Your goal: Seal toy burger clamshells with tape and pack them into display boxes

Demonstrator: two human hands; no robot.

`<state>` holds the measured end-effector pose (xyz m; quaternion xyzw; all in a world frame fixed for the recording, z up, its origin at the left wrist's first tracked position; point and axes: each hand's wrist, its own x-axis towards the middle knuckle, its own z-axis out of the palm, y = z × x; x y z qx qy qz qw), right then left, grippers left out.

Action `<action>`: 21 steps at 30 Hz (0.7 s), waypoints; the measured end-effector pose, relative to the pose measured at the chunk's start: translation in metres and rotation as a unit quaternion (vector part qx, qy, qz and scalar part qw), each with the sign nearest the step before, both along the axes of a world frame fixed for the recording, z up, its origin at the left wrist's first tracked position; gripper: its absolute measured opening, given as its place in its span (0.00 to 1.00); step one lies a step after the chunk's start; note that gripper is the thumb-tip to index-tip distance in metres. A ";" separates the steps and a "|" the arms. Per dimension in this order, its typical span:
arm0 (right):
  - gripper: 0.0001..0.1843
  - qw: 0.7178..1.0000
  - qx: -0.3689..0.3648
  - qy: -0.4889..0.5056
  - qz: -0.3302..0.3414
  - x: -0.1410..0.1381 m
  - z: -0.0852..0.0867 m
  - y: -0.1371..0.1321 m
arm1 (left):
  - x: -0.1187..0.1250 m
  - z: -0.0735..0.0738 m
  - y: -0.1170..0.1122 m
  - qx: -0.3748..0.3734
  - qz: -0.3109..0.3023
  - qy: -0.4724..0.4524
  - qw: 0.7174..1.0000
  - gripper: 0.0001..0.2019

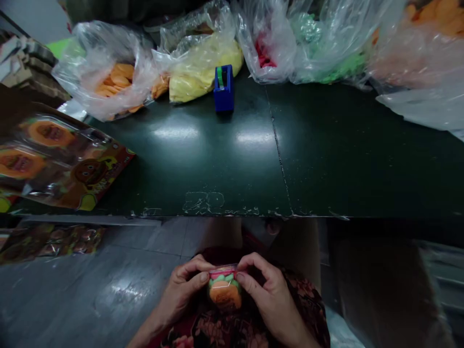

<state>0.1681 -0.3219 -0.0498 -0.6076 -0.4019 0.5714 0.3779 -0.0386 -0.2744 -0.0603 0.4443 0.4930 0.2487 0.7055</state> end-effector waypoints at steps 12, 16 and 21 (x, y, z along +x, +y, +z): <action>0.11 0.996 0.006 0.018 0.088 -0.013 -0.004 0.018 | 0.011 0.033 0.045 0.080 -0.257 0.105 0.957 0.07; 0.11 0.996 0.010 0.005 0.088 -0.019 -0.002 0.018 | 0.009 0.028 0.040 0.058 -0.232 0.096 0.966 0.07; 0.10 0.995 0.035 -0.041 0.088 -0.028 -0.007 0.014 | 0.004 0.025 0.032 0.078 -0.202 0.097 0.971 0.07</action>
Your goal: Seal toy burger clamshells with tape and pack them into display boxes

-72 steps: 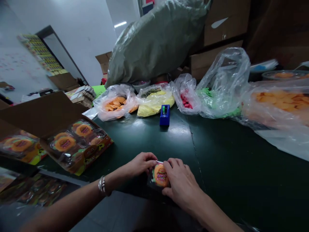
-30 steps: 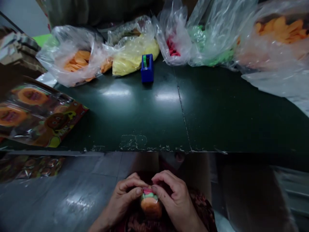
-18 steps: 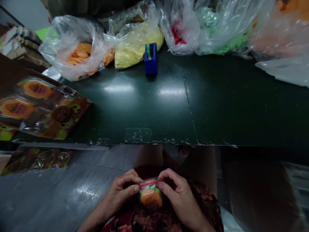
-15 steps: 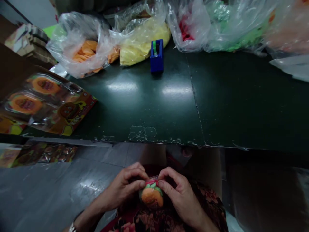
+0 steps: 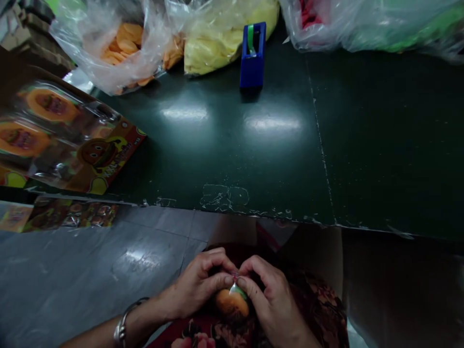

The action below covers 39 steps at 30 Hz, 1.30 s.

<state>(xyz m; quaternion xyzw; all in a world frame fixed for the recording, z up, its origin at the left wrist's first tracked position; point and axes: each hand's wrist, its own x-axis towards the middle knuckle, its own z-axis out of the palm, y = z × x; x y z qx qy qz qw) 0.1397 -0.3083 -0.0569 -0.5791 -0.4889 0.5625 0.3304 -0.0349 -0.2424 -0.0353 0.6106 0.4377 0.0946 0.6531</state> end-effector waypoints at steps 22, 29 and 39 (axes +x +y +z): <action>0.21 0.995 -0.096 -0.005 0.009 -0.010 -0.023 0.020 | -0.012 -0.051 -0.001 -0.305 0.449 -0.148 0.827 0.18; 0.23 0.996 -0.066 0.055 -0.004 0.003 -0.018 0.023 | 0.005 -0.047 -0.018 -0.303 0.465 -0.190 0.810 0.19; 0.22 0.987 -0.035 0.136 0.072 0.006 -0.003 0.052 | -0.027 -0.008 -0.005 -0.323 0.237 -0.235 0.886 0.23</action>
